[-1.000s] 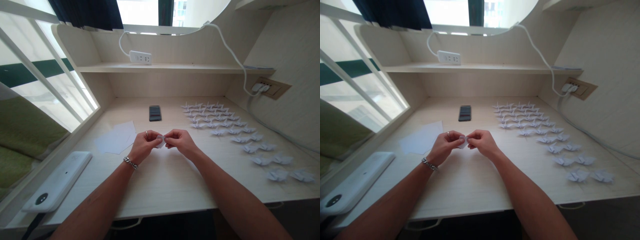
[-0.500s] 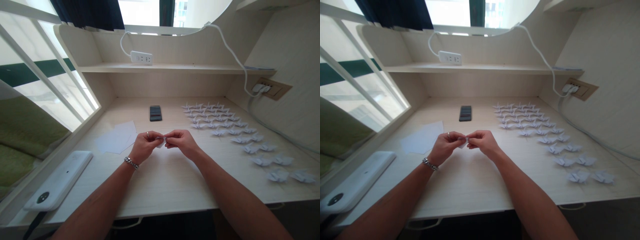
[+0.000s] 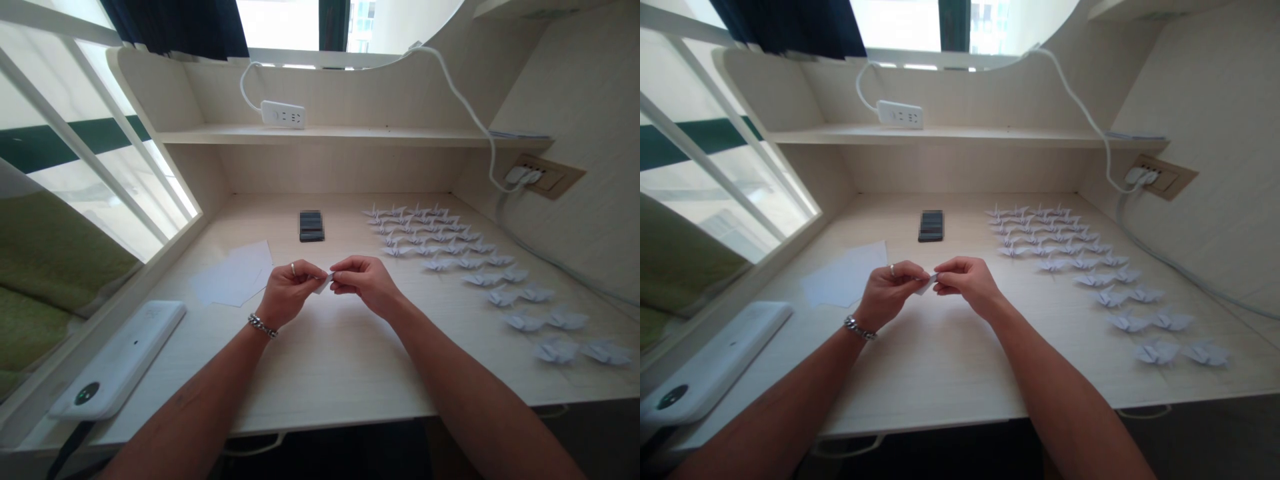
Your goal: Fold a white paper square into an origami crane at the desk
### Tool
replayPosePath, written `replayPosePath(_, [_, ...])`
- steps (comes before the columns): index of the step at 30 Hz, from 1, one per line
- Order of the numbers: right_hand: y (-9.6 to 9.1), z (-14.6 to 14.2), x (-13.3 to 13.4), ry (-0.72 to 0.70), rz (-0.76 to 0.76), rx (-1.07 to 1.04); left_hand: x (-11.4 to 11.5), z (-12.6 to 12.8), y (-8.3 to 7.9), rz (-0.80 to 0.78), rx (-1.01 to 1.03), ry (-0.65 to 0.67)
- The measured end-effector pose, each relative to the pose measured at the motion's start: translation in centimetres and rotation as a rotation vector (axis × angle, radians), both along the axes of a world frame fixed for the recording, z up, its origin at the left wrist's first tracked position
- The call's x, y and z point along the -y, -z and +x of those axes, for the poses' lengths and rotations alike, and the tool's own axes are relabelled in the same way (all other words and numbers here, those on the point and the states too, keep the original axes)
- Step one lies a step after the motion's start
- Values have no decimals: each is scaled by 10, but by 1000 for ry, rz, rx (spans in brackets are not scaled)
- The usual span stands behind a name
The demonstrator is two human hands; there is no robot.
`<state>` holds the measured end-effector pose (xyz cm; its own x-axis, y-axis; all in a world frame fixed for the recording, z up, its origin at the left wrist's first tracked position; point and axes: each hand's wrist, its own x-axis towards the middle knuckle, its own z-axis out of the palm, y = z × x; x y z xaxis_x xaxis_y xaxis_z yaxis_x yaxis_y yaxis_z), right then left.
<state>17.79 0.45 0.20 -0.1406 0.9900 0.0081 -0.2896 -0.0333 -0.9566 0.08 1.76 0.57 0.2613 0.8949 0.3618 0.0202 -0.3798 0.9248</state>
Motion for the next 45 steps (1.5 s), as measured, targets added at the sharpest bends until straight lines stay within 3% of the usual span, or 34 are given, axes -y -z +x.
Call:
replayPosePath(9, [0, 2, -1, 4, 8, -8, 1, 2, -1, -1, -113, -15])
replayPosePath(20, [-1, 2, 1, -35, -7, -35, 4, -2, -5, 190, -128, -3])
replayPosePath(31, [0, 1, 0, 3, 7, 5, 5, 0, -4, 159, -134, -12])
replayPosePath(45, [-5, 6, 1, -81, -39, -30, 4, -2, -4, 153, -153, 16])
